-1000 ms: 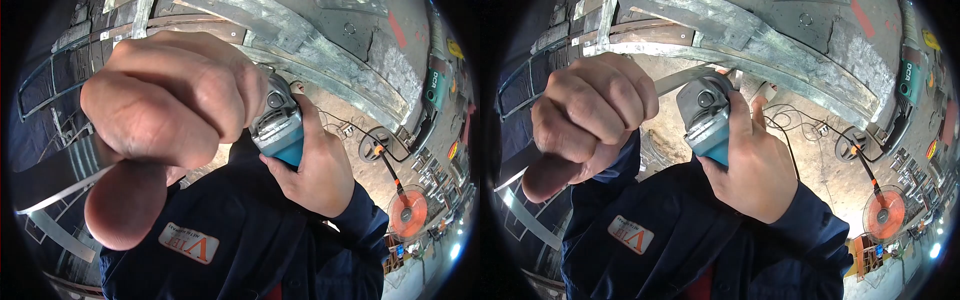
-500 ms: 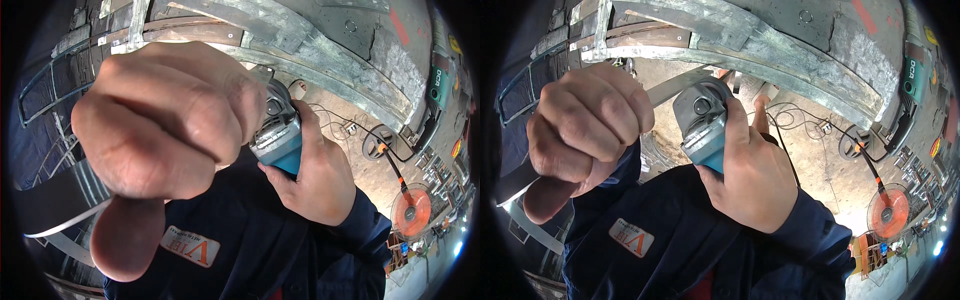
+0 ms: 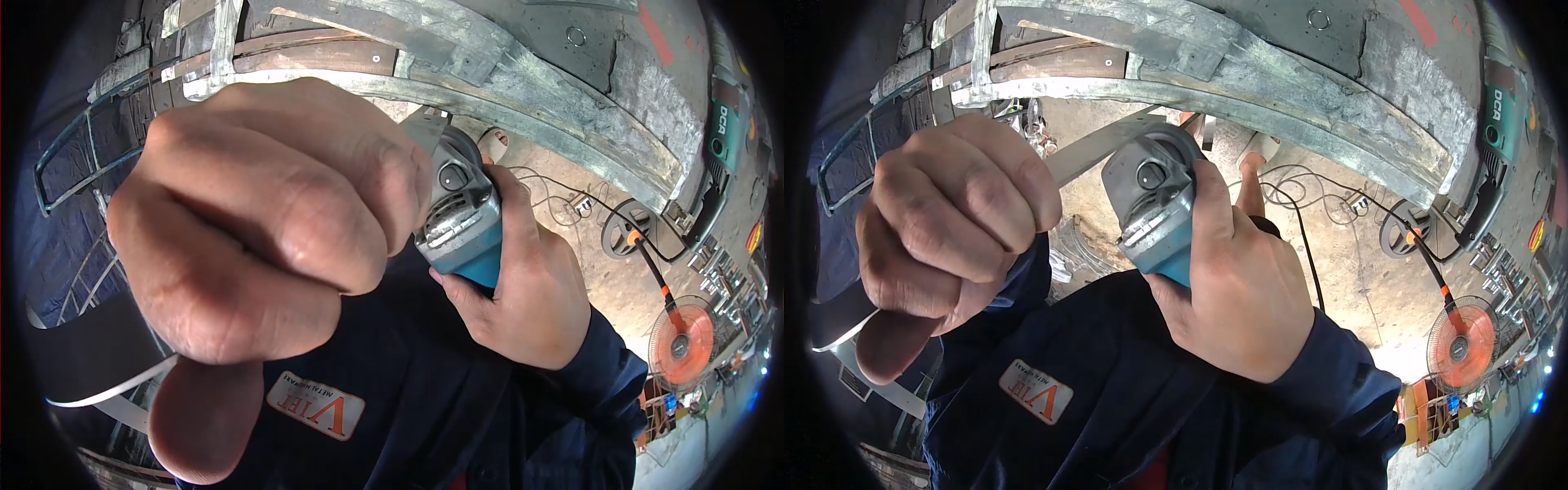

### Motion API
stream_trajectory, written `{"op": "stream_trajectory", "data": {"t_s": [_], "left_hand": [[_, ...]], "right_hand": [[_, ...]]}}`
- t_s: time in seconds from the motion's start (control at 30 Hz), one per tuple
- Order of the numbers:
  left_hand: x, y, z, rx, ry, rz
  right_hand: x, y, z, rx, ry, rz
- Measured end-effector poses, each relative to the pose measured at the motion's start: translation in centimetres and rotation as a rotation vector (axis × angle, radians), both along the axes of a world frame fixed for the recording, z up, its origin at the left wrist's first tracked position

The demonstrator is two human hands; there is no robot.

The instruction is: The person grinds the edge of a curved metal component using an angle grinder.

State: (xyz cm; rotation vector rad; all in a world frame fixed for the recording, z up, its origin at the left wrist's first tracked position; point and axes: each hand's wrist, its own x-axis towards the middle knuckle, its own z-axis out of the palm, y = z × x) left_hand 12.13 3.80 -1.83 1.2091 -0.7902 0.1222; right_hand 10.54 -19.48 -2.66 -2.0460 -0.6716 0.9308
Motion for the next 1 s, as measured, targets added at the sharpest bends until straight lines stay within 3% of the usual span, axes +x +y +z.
{"op": "stream_trajectory", "data": {"t_s": [1.0], "left_hand": [[-0.2,-0.4,0.6,0.019,0.091,0.003]], "right_hand": [[-0.1,-1.7,-0.6,0.004,0.019,-0.049]]}}
